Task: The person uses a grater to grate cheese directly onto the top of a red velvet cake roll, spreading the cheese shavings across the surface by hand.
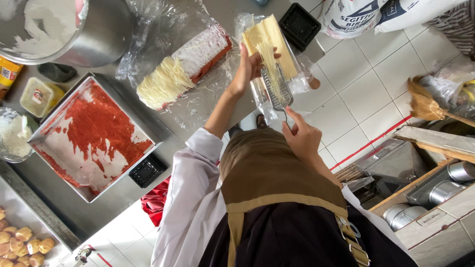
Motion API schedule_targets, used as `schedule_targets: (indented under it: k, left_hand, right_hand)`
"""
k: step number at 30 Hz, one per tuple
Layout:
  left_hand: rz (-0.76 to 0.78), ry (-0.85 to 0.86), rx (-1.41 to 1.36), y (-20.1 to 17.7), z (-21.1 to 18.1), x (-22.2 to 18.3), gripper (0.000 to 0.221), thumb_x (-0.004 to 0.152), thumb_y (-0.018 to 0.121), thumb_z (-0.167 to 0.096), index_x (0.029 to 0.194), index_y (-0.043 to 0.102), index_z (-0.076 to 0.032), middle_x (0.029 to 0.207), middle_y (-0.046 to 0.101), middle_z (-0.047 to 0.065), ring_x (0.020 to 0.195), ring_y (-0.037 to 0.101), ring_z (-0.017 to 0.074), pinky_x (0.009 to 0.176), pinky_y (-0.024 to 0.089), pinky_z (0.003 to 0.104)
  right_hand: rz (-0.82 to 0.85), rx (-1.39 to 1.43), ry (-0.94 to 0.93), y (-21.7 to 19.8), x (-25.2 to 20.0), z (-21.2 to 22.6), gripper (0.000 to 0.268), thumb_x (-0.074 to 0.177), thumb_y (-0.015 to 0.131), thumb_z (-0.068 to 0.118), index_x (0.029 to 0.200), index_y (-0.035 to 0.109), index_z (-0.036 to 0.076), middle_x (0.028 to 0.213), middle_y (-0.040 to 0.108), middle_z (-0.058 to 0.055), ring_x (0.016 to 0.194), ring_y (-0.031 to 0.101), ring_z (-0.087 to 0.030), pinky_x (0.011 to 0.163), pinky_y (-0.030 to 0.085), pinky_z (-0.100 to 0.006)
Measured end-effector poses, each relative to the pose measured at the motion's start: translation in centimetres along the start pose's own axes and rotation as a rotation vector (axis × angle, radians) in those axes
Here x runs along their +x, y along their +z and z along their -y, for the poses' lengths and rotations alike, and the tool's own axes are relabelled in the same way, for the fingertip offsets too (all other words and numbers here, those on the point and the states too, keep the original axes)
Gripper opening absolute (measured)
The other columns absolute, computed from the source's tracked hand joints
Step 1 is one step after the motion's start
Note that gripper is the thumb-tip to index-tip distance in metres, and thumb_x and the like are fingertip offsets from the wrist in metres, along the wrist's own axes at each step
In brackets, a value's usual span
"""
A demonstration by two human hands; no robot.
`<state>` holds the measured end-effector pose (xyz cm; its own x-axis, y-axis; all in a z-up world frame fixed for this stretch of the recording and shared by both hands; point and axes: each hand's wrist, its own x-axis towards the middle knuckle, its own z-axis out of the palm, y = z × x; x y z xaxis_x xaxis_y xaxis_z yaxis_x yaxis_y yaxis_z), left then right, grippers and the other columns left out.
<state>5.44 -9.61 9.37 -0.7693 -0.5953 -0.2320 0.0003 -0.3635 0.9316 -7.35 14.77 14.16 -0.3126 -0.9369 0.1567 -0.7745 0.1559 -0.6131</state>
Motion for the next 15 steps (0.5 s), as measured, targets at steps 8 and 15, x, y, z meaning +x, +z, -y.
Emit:
schedule_targets:
  k: [8,15]
  left_hand:
    - [-0.123,0.183,0.321,-7.2,-3.6,-3.9,0.114,0.086,-0.013,-0.082,0.156,0.043,-0.011,0.149,0.061,0.015,0.120,0.067,0.0302,0.094,0.058,0.041]
    - [-0.372,0.241,0.661,-17.1,-5.3,-9.6,0.103,0.096,-0.007,-0.075,0.148,0.057,-0.013,0.130,0.066,0.014,0.119,0.060,0.0272,0.093,0.051,0.039]
  right_hand:
    - [-0.041,0.066,-0.105,3.9,2.6,4.3,0.044,0.089,0.080,0.015,0.132,0.070,0.013,0.054,0.058,0.001,0.043,0.053,-0.013,0.048,0.041,-0.028]
    - [-0.026,0.175,-0.286,9.6,6.2,9.0,0.047,0.090,0.079,0.015,0.136,0.068,0.015,0.076,0.070,-0.004,0.049,0.058,-0.014,0.049,0.044,-0.029]
